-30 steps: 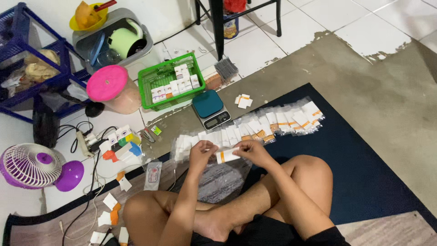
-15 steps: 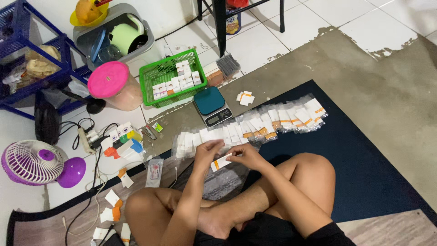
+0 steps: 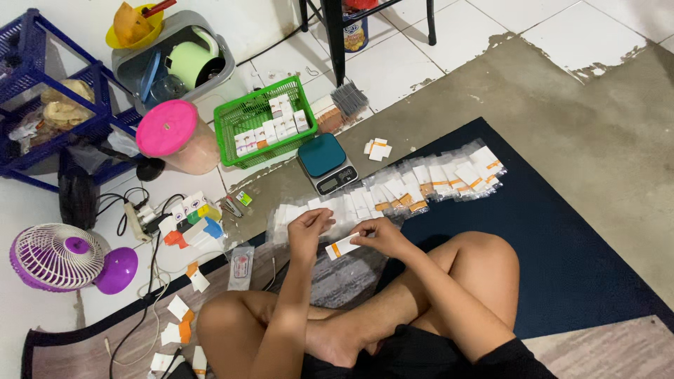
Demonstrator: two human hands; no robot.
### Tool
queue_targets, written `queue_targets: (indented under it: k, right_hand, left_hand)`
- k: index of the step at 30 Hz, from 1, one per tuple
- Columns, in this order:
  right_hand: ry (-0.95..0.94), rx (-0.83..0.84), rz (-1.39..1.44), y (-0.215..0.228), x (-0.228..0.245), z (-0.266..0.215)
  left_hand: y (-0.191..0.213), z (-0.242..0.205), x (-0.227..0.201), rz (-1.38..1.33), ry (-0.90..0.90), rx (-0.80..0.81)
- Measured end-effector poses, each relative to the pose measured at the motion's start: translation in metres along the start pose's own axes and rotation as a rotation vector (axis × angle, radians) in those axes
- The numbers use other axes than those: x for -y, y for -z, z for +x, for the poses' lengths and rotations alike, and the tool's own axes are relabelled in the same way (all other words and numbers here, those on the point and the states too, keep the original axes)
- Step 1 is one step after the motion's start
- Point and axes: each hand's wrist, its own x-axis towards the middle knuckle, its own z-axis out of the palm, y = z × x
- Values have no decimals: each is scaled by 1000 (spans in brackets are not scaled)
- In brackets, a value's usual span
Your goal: The person places small white and orange items into individual plastic bags while sitting on the floor.
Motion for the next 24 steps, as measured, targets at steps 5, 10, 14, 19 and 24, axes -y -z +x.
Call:
queue_targets:
  k: [5, 10, 14, 19, 24]
  right_hand:
    - [234, -115, -3, 18, 40, -4]
    - [268, -403, -65, 33, 54, -10]
    - [292, -564, -91, 25, 52, -10]
    - [351, -563, -87, 21, 66, -10]
    - [376, -516, -104, 21, 78, -13]
  left_hand:
    - [3, -7, -10, -4, -45, -48]
    - [0, -22, -35, 161, -135, -57]
    - [-9, -30, -38, 251, -225, -31]
    - [-14, -35, -45, 291, -198, -6]
    - [-10, -32, -37, 319, -225, -3]
